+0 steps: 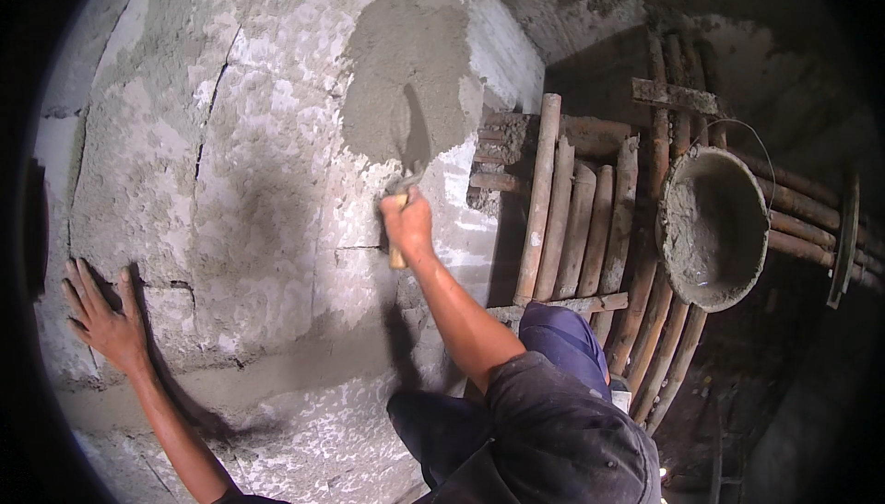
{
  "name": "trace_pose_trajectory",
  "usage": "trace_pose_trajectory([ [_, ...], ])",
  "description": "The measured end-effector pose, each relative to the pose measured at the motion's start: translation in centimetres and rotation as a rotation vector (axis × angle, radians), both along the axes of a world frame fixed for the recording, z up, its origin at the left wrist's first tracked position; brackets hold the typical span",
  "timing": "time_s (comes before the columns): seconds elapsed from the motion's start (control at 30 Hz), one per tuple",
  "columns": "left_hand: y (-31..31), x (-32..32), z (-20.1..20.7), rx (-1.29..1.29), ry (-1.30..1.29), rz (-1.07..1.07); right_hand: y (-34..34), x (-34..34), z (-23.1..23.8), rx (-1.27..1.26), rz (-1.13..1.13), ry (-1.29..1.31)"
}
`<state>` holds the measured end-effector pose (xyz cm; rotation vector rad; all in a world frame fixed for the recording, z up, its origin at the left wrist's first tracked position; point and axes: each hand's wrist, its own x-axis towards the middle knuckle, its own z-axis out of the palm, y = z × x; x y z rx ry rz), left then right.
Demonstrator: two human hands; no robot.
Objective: The person scoops cement from a bucket with a trowel and applies it to a concrete wall, smoothing the surface. The person works on a bamboo scaffold inside a building under construction.
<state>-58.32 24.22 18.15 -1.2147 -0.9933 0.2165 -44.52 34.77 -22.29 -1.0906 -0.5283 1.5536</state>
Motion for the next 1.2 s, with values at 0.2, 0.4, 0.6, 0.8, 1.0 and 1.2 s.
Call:
trace_pose_trajectory([
  [0.2,0.6,0.6,-0.4,-0.004,0.002,-0.024,-5.2,2.1,5.7,-0.100,0.261,0.509],
  [0.4,0.6,0.5,-0.3,0.005,0.001,-0.007,-3.9,9.0,7.4,-0.091,0.200,0.766],
  [0.6,-0.6,0.3,-0.1,0.006,-0.008,0.062,8.1,15.1,4.5,0.232,-0.781,-0.196],
  [0.8,0.9,1.3,-0.2,0.032,-0.013,0.034,19.9,13.4,-4.7,0.242,-0.658,-0.776],
  [1.0,-0.1,0.7,-0.2,0.006,0.018,0.024,-0.8,5.5,0.5,0.393,0.091,-0.473],
  [1.2,0.7,0.5,-0.3,0.015,0.028,-0.033,-12.4,24.3,-1.9,0.030,0.267,-0.615],
])
